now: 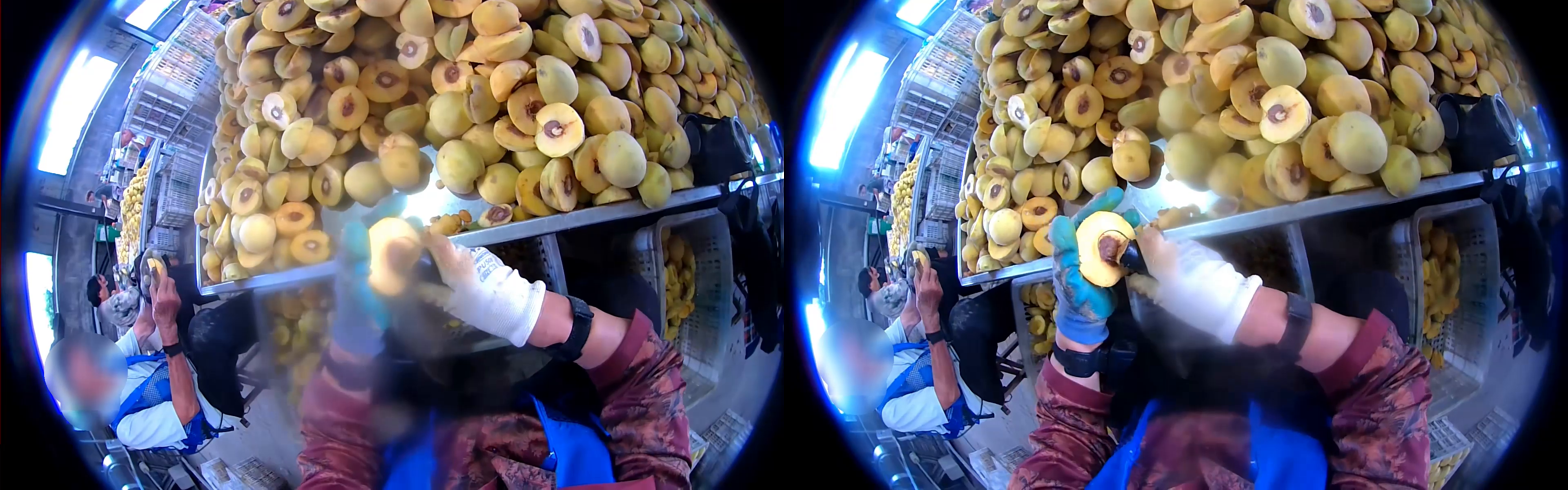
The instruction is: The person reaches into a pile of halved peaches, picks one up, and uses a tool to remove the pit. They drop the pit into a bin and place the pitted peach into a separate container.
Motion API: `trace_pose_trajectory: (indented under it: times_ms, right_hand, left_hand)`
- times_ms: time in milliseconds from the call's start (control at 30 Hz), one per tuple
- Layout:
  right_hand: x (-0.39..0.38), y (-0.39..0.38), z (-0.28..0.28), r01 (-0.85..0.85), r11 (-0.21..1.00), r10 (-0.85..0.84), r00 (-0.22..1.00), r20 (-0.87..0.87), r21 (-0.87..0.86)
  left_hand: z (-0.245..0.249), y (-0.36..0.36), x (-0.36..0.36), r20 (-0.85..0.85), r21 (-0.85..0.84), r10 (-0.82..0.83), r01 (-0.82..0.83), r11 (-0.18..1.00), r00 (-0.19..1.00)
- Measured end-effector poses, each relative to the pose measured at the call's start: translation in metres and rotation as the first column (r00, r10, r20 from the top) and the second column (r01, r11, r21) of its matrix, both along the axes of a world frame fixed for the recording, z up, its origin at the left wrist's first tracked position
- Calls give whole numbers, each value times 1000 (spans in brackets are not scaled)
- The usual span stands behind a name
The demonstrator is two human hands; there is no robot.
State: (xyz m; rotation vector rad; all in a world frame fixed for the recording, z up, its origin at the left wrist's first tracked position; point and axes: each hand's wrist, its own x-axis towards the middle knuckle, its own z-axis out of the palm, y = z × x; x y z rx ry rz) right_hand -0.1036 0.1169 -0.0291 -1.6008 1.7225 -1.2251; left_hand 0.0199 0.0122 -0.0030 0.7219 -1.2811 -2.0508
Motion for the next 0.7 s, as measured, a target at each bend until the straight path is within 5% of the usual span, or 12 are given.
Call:
trace_pose_trajectory:
  times_ms: [367,467,533,600,667,700]
  right_hand:
    - [7,9,0,-29,992,25,999,31,124]
    - [11,13,-5,-28,989,20,998,56,143]
    - [12,15,1,-17,982,1,997,81,190]
    - [9,8,2,-13,979,-25,982,186,202]
    - [7,2,3,17,990,-49,972,228,142]
    - [6,-1,3,45,996,-61,973,222,76]
  left_hand:
    - [-7,5,0,110,-355,-52,88,931,993]
    - [-11,3,-1,43,-260,-67,76,963,997]
    - [-16,-4,-1,136,-427,-41,96,899,990]
    - [-16,-6,-3,67,-394,-40,63,917,997]
    - [-5,0,-10,-156,-140,-25,2,990,987]
    - [-4,4,-13,-78,-269,28,-49,962,997]
